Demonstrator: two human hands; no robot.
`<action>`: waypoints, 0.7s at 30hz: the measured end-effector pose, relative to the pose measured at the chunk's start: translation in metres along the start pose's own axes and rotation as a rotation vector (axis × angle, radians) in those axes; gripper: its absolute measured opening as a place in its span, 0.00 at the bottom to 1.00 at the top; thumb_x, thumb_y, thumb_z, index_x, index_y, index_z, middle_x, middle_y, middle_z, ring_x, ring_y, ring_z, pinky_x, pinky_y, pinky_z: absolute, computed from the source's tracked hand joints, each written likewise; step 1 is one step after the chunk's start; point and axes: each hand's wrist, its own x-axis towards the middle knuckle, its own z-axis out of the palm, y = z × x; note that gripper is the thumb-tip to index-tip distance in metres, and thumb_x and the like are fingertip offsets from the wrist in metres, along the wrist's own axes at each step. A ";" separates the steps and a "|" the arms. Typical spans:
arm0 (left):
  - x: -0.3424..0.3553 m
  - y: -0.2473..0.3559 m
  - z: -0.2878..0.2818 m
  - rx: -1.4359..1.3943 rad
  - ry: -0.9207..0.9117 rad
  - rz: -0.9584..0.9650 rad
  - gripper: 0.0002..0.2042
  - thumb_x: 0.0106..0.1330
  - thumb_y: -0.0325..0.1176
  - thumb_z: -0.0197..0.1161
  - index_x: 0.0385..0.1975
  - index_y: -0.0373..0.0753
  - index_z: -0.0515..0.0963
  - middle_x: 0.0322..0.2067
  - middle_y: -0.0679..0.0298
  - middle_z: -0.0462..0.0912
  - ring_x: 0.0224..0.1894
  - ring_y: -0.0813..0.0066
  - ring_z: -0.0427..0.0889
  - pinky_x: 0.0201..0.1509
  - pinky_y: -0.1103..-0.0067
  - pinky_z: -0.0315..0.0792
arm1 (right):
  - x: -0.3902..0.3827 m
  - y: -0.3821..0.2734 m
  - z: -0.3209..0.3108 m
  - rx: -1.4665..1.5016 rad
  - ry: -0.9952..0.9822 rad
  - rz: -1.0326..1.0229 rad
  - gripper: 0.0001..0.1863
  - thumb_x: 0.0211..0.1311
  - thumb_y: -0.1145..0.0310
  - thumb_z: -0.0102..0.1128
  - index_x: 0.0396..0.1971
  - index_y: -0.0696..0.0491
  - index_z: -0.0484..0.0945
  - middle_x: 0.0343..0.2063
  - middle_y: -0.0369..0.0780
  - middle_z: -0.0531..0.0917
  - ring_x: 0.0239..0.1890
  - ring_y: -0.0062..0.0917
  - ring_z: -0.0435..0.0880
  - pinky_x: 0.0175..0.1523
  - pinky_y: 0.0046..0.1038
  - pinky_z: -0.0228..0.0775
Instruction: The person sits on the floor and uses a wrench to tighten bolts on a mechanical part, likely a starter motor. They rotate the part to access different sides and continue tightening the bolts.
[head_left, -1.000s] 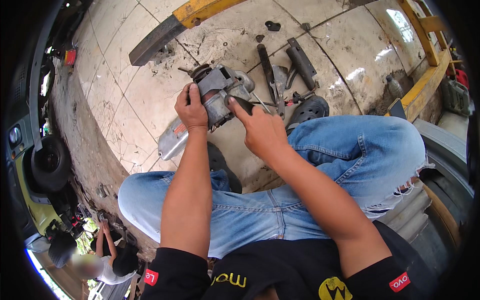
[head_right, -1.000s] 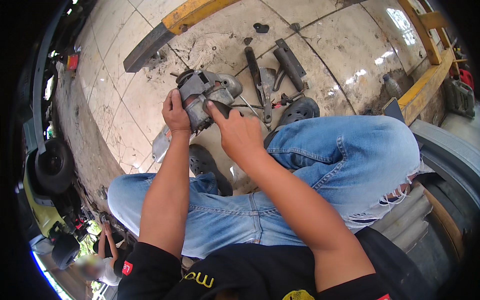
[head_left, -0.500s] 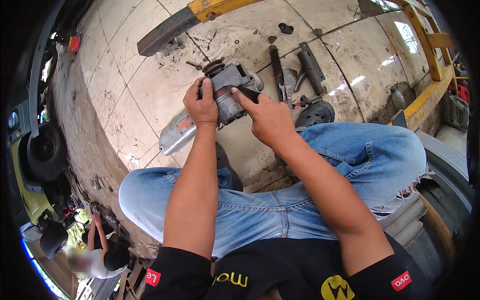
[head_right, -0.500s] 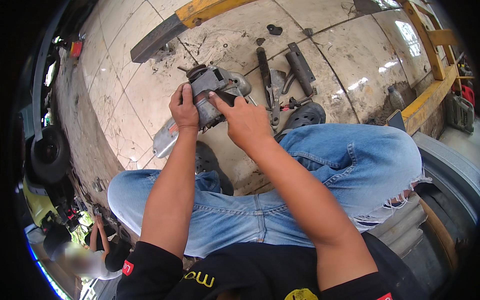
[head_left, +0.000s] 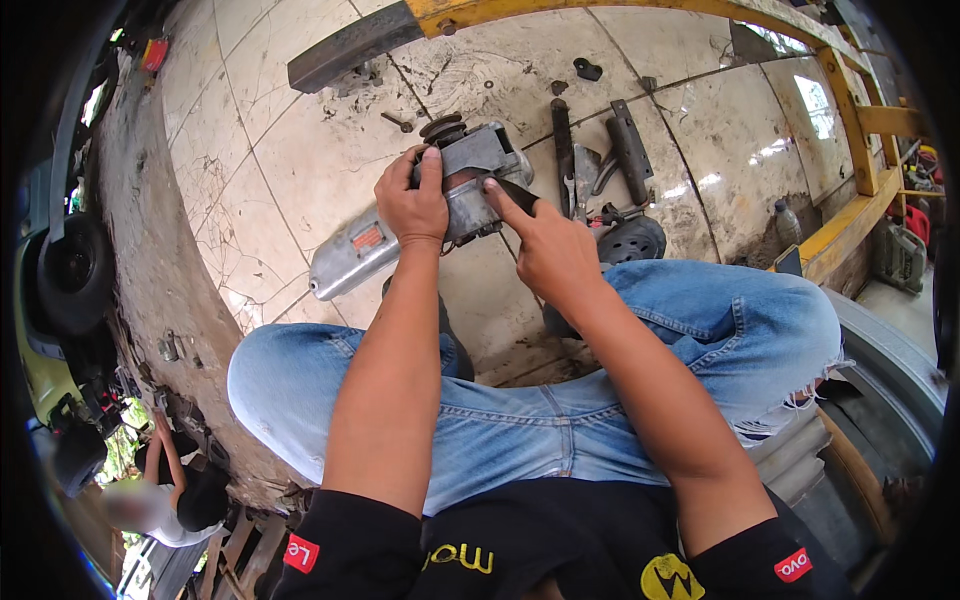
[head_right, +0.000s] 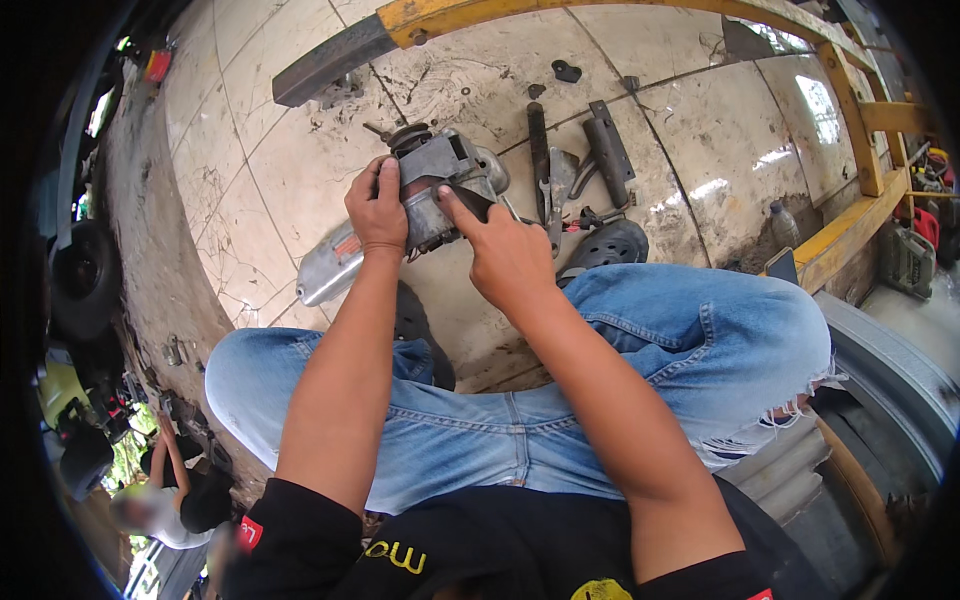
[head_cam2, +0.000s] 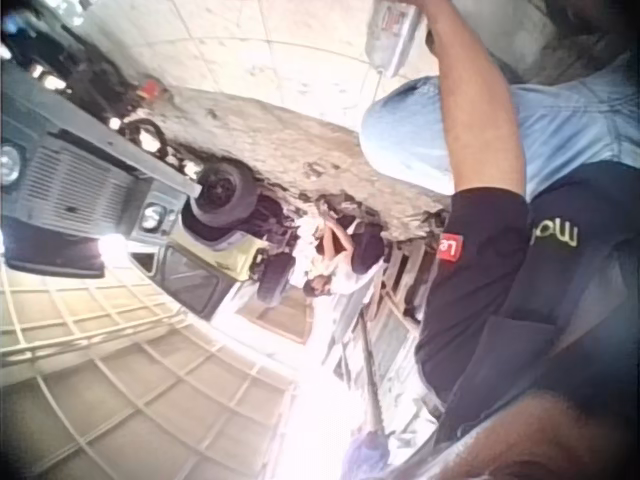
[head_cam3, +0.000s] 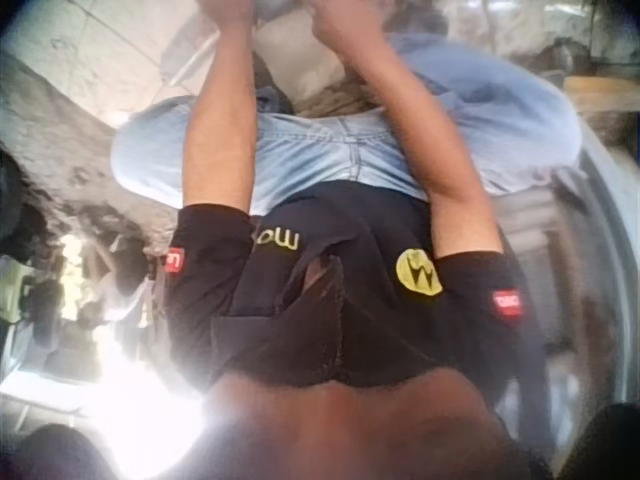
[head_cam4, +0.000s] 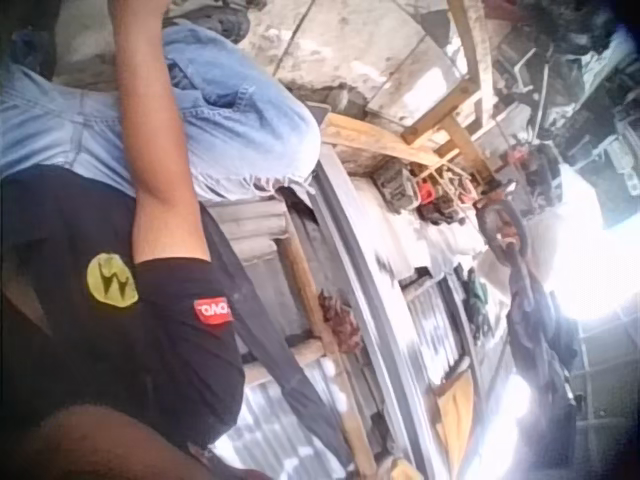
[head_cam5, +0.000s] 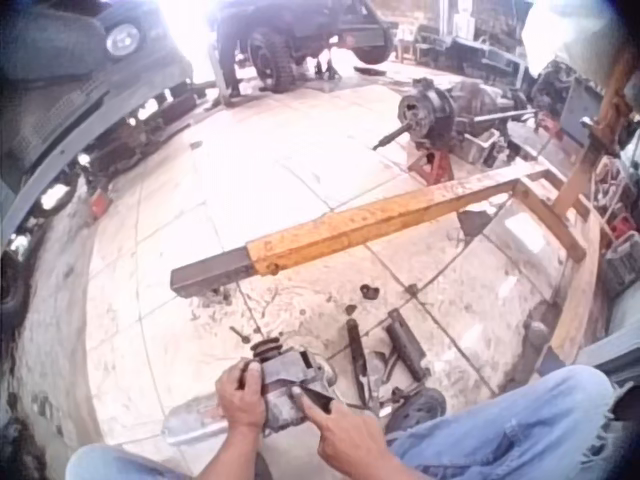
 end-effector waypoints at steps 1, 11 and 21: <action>0.001 0.001 -0.001 0.013 0.006 -0.004 0.14 0.63 0.47 0.65 0.35 0.43 0.86 0.36 0.58 0.86 0.42 0.57 0.82 0.50 0.68 0.73 | 0.003 -0.001 0.002 0.007 0.030 -0.017 0.41 0.56 0.75 0.56 0.69 0.25 0.63 0.30 0.43 0.77 0.28 0.39 0.81 0.33 0.39 0.72; 0.000 0.009 -0.002 0.062 0.023 -0.015 0.14 0.60 0.51 0.66 0.35 0.49 0.87 0.37 0.62 0.86 0.44 0.59 0.80 0.51 0.67 0.71 | -0.004 0.001 0.009 0.049 0.032 0.032 0.44 0.55 0.76 0.55 0.71 0.25 0.59 0.30 0.45 0.76 0.28 0.44 0.81 0.33 0.43 0.73; -0.004 0.020 -0.004 0.115 0.002 -0.146 0.18 0.58 0.57 0.64 0.37 0.52 0.87 0.41 0.69 0.85 0.54 0.63 0.75 0.61 0.63 0.60 | -0.016 0.004 0.018 0.047 0.036 0.022 0.45 0.55 0.77 0.54 0.74 0.31 0.54 0.31 0.48 0.76 0.29 0.48 0.81 0.36 0.48 0.74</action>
